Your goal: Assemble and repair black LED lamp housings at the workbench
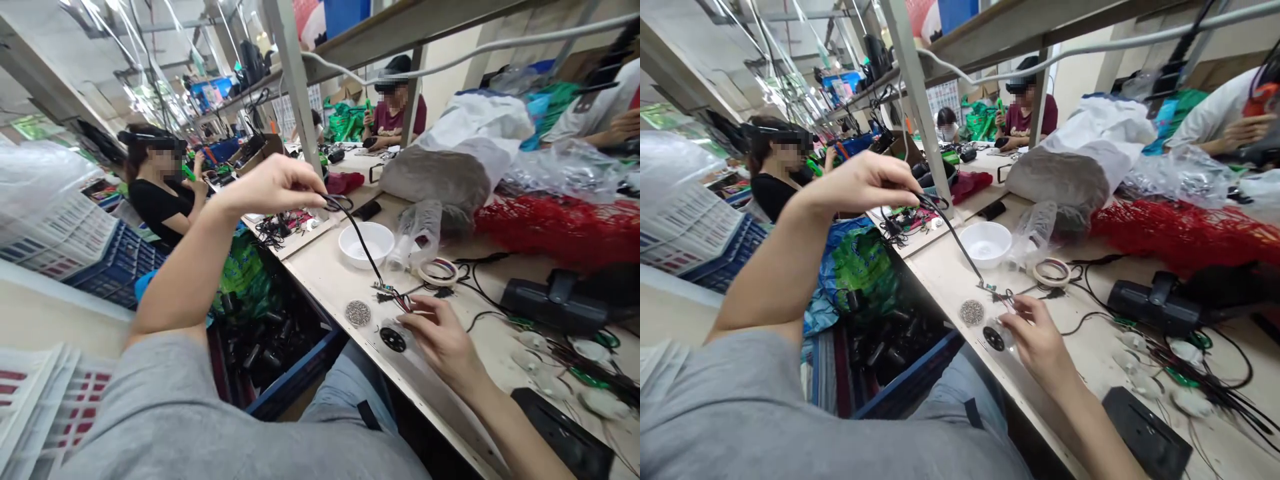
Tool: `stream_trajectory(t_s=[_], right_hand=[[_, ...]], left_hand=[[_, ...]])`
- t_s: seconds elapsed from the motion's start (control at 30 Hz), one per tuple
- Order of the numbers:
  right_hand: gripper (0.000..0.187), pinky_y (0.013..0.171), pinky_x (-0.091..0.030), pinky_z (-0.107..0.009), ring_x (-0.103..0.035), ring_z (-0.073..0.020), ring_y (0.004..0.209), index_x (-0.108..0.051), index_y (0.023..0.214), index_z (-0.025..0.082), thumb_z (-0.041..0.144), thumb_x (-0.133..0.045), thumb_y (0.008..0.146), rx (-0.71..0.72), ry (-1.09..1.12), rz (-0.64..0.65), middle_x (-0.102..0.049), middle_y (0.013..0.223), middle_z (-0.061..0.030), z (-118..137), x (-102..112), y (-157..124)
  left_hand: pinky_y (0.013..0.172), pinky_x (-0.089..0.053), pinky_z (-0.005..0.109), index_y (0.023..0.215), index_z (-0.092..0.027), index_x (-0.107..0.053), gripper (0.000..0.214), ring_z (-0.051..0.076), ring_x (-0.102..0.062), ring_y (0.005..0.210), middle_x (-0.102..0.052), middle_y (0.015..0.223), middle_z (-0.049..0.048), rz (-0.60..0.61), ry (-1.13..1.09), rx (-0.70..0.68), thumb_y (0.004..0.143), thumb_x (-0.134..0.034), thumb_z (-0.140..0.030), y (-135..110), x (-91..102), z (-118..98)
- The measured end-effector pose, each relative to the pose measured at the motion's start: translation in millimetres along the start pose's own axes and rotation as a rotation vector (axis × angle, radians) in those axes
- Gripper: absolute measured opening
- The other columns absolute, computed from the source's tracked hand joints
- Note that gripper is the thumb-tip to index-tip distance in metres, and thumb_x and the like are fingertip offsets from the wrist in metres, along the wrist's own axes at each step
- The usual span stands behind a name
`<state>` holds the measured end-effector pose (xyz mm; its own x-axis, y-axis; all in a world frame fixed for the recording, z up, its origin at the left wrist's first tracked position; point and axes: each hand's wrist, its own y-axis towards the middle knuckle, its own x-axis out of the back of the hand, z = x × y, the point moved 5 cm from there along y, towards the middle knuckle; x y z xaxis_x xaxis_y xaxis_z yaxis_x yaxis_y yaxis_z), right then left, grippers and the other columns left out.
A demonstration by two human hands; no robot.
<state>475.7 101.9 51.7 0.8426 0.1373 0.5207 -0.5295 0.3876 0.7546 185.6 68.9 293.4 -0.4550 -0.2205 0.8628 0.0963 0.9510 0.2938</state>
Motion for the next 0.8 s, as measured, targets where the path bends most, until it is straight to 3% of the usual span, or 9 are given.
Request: stream_trajectory(t_s=[0.1, 0.2, 0.3, 0.4, 0.5, 0.6, 0.73, 0.8], right_hand=[[0.033, 0.075, -0.061, -0.035, -0.065, -0.0218, 0.094, -0.071, 0.098, 0.019, 0.003, -0.043, 0.093, 0.231, -0.202, 0.119, -0.063, 0.112, -0.0134, 1, -47, 36], [0.046, 0.075, -0.06, -0.036, -0.065, -0.0237, 0.095, -0.07, 0.109, 0.017, -0.007, -0.038, 0.085, 0.381, -0.316, 0.2, -0.065, 0.116, -0.0163, 4, -78, 72], [0.058, 0.079, -0.06, -0.037, -0.064, -0.0242, 0.099, -0.065, 0.123, 0.018, -0.011, -0.037, 0.08, 0.366, -0.334, 0.182, -0.062, 0.122, -0.0169, 7, -83, 92], [0.047, 0.079, -0.06, -0.038, -0.062, -0.0256, 0.101, -0.064, 0.119, 0.015, -0.006, -0.042, 0.084, 0.294, -0.305, 0.124, -0.061, 0.117, -0.0177, 8, -72, 89], [0.031, 0.075, -0.06, -0.038, -0.063, -0.0259, 0.098, -0.064, 0.11, 0.013, 0.0, -0.045, 0.09, 0.214, -0.272, 0.076, -0.059, 0.111, -0.0175, 11, -54, 69], [0.025, 0.071, -0.06, -0.034, -0.065, -0.0222, 0.089, -0.063, 0.109, 0.014, 0.005, -0.044, 0.094, 0.146, -0.272, 0.072, -0.059, 0.108, -0.0157, 15, -36, 43], [0.021, 0.069, -0.06, -0.029, -0.068, -0.0185, 0.085, -0.063, 0.11, 0.017, 0.015, -0.044, 0.1, 0.037, -0.298, 0.082, -0.059, 0.108, -0.0131, 23, -7, 5], [0.022, 0.068, -0.06, -0.026, -0.07, -0.0176, 0.086, -0.064, 0.113, 0.019, 0.022, -0.045, 0.102, -0.034, -0.303, 0.088, -0.06, 0.109, -0.0121, 25, 11, -19]], left_hand=[[0.083, -0.053, 0.034, 0.081, -0.013, -0.073, 0.035, 0.018, -0.071, 0.088, -0.062, 0.08, 0.001, -0.136, 0.09, 0.039, 0.092, -0.059, -0.043, 2, 49.5, 23], [0.087, -0.05, 0.036, 0.088, -0.006, -0.07, 0.053, 0.017, -0.069, 0.095, -0.06, 0.084, 0.0003, -0.201, 0.188, 0.052, 0.101, -0.034, -0.043, 19, 80.4, 49], [0.091, -0.049, 0.034, 0.087, -0.01, -0.072, 0.044, 0.02, -0.067, 0.101, -0.064, 0.085, 0.0013, -0.21, 0.31, 0.058, 0.094, -0.049, -0.047, 47, 97.4, 73], [0.091, -0.047, 0.034, 0.088, -0.021, -0.076, 0.027, 0.024, -0.063, 0.105, -0.071, 0.089, 0.0031, -0.228, 0.496, 0.193, 0.079, -0.07, -0.046, 75, 106.6, 98], [0.097, -0.041, 0.037, 0.102, -0.023, -0.076, 0.031, 0.021, -0.055, 0.107, -0.074, 0.1, 0.0015, -0.316, 0.67, 0.384, 0.082, -0.069, -0.045, 95, 109.4, 122], [0.098, -0.038, 0.037, 0.112, -0.017, -0.074, 0.038, 0.02, -0.052, 0.11, -0.073, 0.112, 0.0046, -0.411, 0.722, 0.464, 0.087, -0.061, -0.043, 101, 101.1, 144], [0.094, -0.04, 0.035, 0.116, -0.017, -0.074, 0.045, 0.024, -0.057, 0.115, -0.07, 0.123, 0.0089, -0.541, 0.667, 0.514, 0.091, -0.049, -0.044, 76, 73.3, 176], [0.095, -0.04, 0.031, 0.122, -0.017, -0.071, 0.05, 0.02, -0.058, 0.116, -0.071, 0.123, 0.0061, -0.508, 0.642, 0.607, 0.094, -0.041, -0.045, 50, 49.0, 195]])
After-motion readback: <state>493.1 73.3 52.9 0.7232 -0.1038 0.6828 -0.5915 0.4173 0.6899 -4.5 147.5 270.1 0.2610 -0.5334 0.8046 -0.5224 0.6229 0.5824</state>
